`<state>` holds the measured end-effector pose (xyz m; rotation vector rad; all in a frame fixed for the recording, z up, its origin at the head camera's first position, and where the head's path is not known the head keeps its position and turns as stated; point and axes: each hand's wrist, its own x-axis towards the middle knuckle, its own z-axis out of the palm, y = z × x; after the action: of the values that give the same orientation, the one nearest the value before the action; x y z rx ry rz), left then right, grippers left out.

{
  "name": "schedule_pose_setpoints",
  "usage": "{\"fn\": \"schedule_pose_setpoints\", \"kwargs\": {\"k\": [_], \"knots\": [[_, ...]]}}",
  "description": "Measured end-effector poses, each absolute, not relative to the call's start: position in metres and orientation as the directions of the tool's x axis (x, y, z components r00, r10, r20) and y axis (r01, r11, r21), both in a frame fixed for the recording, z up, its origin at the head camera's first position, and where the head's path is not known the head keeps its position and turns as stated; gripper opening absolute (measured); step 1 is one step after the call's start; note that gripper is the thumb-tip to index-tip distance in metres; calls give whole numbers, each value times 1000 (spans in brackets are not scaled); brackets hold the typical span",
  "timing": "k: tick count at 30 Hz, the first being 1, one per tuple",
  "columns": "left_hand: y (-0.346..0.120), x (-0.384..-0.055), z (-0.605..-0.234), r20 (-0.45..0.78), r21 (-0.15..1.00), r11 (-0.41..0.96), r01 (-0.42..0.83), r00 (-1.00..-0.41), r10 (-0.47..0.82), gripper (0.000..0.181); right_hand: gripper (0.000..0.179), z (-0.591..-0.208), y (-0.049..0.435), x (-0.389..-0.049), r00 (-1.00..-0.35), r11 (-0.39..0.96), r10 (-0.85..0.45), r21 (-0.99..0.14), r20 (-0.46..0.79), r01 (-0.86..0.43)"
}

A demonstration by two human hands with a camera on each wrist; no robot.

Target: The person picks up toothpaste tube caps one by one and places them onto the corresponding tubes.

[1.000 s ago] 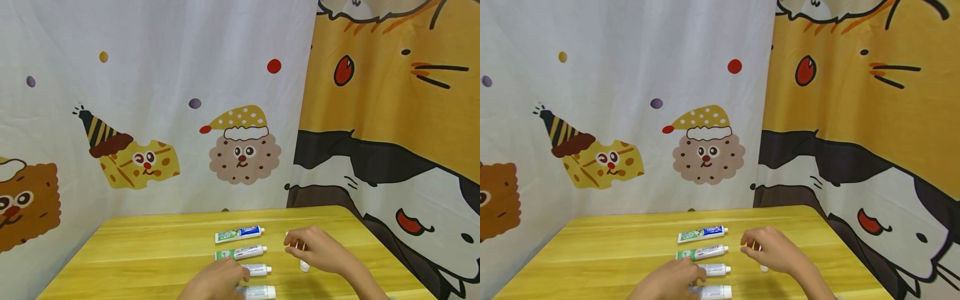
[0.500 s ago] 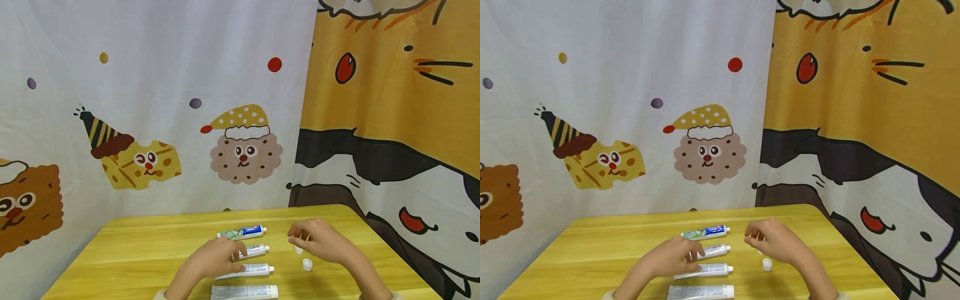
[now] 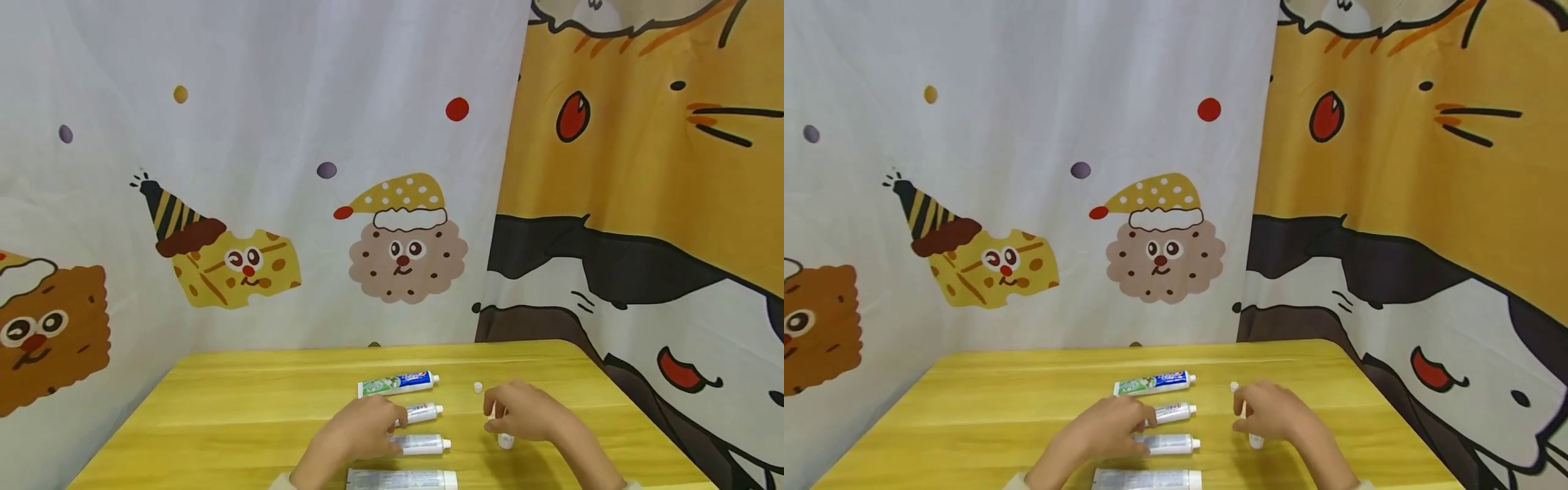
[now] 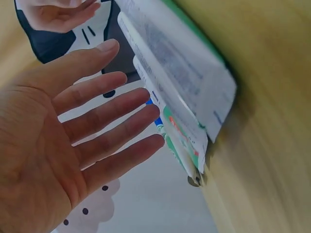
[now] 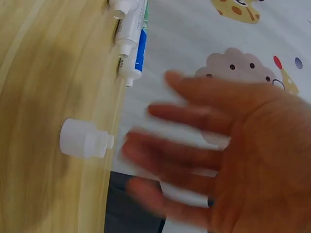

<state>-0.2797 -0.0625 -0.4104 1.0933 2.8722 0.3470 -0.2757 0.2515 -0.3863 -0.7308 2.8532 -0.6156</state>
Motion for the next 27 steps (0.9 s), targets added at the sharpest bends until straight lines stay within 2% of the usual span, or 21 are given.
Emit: {"fn": "schedule_pose_setpoints", "kwargs": {"k": [4,10,21,27], "knots": [[-61,-277,-415,58,176,716,675,-734,677,27,15,-389,253,-274,-922,869,-352,-422,-162,-257],[-59,-279,-420,80,150,711,687,-725,684,28,19,-396,251,-270,-928,891,-225,-448,-295,-74],[-55,-277,-424,41,137,743,655,-753,656,43,19,-407,251,-272,-940,864,-257,-489,-226,-118],[-54,-276,-427,51,91,754,650,-759,649,33,24,-413,249,-274,-947,854,-239,-510,-216,-99]]}}
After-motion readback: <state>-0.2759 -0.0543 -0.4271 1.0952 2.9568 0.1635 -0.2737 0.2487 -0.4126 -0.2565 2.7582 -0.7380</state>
